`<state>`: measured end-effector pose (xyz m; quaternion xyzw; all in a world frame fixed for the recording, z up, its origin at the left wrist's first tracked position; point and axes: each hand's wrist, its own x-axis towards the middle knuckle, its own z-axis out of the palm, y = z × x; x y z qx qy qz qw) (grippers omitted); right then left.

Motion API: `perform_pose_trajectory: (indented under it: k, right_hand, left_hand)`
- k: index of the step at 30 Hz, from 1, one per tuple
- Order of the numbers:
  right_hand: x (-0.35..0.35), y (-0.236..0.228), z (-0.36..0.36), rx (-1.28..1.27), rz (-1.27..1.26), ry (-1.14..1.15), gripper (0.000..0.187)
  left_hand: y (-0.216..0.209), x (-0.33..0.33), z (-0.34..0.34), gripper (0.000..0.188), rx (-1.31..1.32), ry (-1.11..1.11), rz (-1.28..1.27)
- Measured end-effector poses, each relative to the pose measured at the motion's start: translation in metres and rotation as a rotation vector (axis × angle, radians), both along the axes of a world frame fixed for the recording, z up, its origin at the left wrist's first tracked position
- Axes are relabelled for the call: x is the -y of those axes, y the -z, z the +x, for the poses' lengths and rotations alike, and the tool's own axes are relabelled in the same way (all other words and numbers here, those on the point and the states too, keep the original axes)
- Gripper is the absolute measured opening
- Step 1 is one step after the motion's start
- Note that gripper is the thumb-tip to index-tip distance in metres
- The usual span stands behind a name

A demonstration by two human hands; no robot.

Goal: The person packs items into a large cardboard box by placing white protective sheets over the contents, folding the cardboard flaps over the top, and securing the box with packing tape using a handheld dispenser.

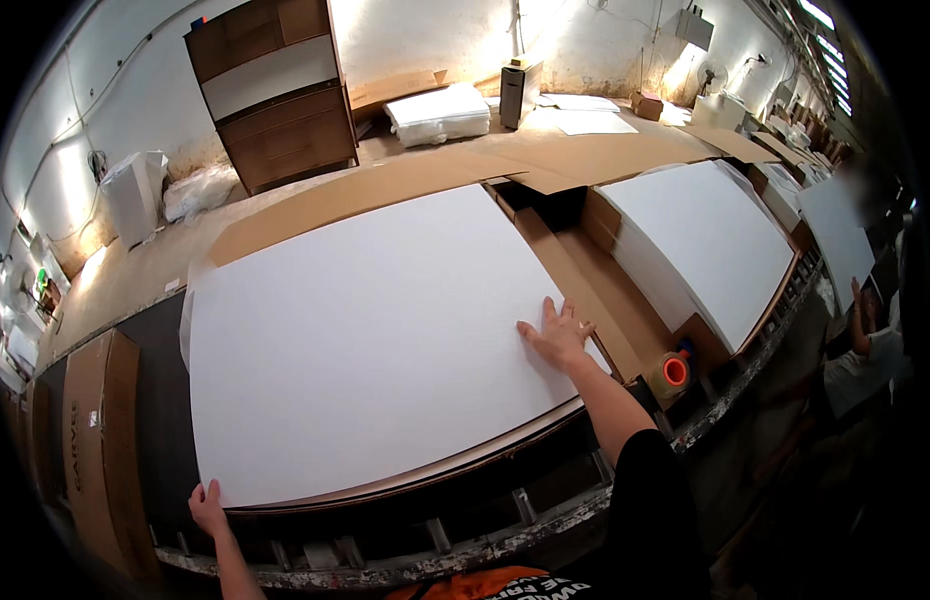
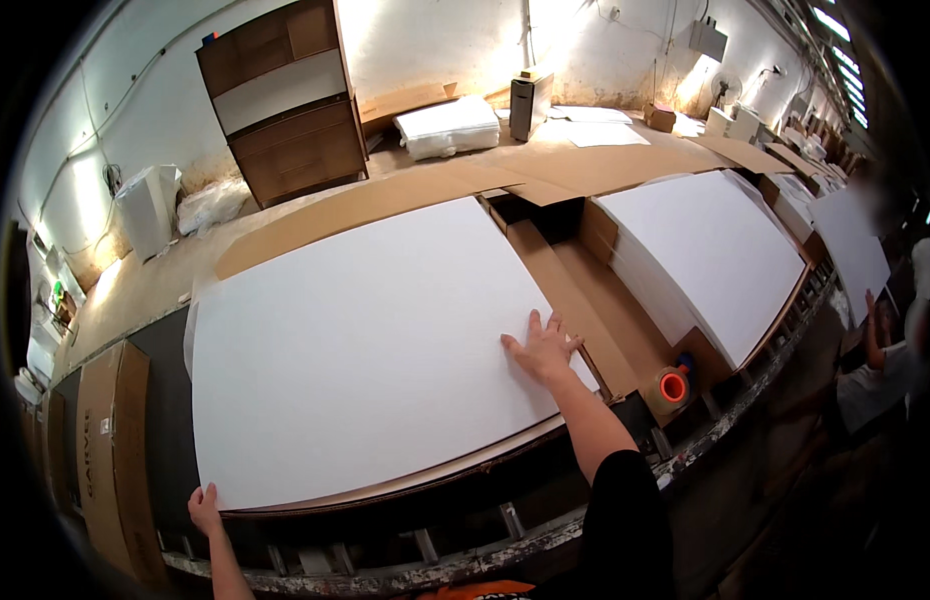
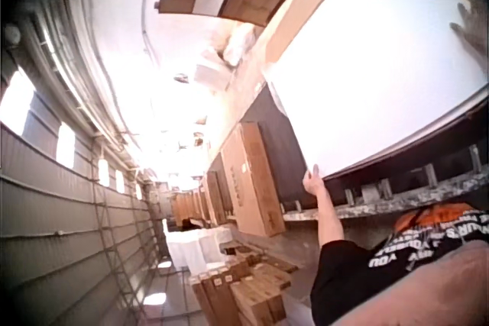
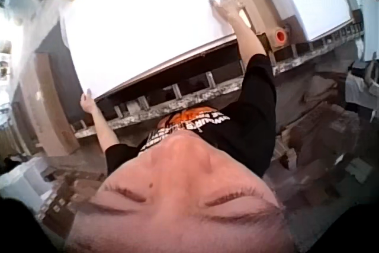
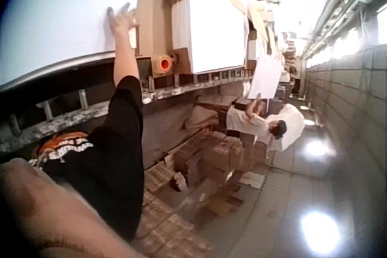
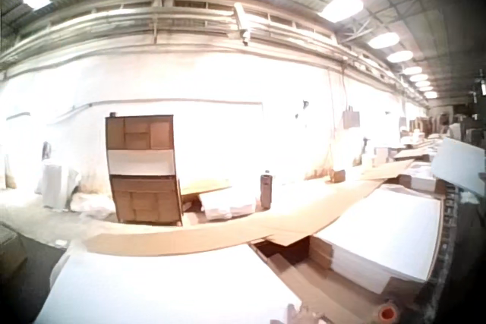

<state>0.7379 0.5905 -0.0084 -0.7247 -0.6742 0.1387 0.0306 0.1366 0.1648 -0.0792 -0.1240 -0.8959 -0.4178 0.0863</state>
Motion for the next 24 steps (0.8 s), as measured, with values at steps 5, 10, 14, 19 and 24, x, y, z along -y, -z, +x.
perform_pose_trajectory:
  k: [5, 10, 14, 19, 24]
  right_hand:
    - [0.003, -0.001, 0.01, -0.007, -0.015, -0.023, 0.085]
    - [0.009, 0.008, 0.014, 0.107, 0.028, -0.043, 0.07]
    - [0.006, 0.031, 0.009, 0.108, 0.117, -0.001, 0.07]
    - [0.008, 0.027, 0.026, 0.191, 0.166, 0.002, 0.073]
    - [0.019, 0.014, -0.039, 0.138, 0.002, -0.068, 0.076]
  left_hand:
    - [-0.04, 0.021, 0.004, 0.048, 0.138, 0.298, -0.245]
    - [-0.048, 0.004, -0.005, 0.042, 0.064, 0.378, -0.429]
    - [-0.073, -0.018, 0.005, 0.062, 0.188, 0.321, -0.591]
    - [-0.064, -0.039, 0.006, 0.055, 0.075, 0.385, -0.505]
    - [-0.043, 0.007, -0.047, 0.069, -0.281, 0.453, -1.15]
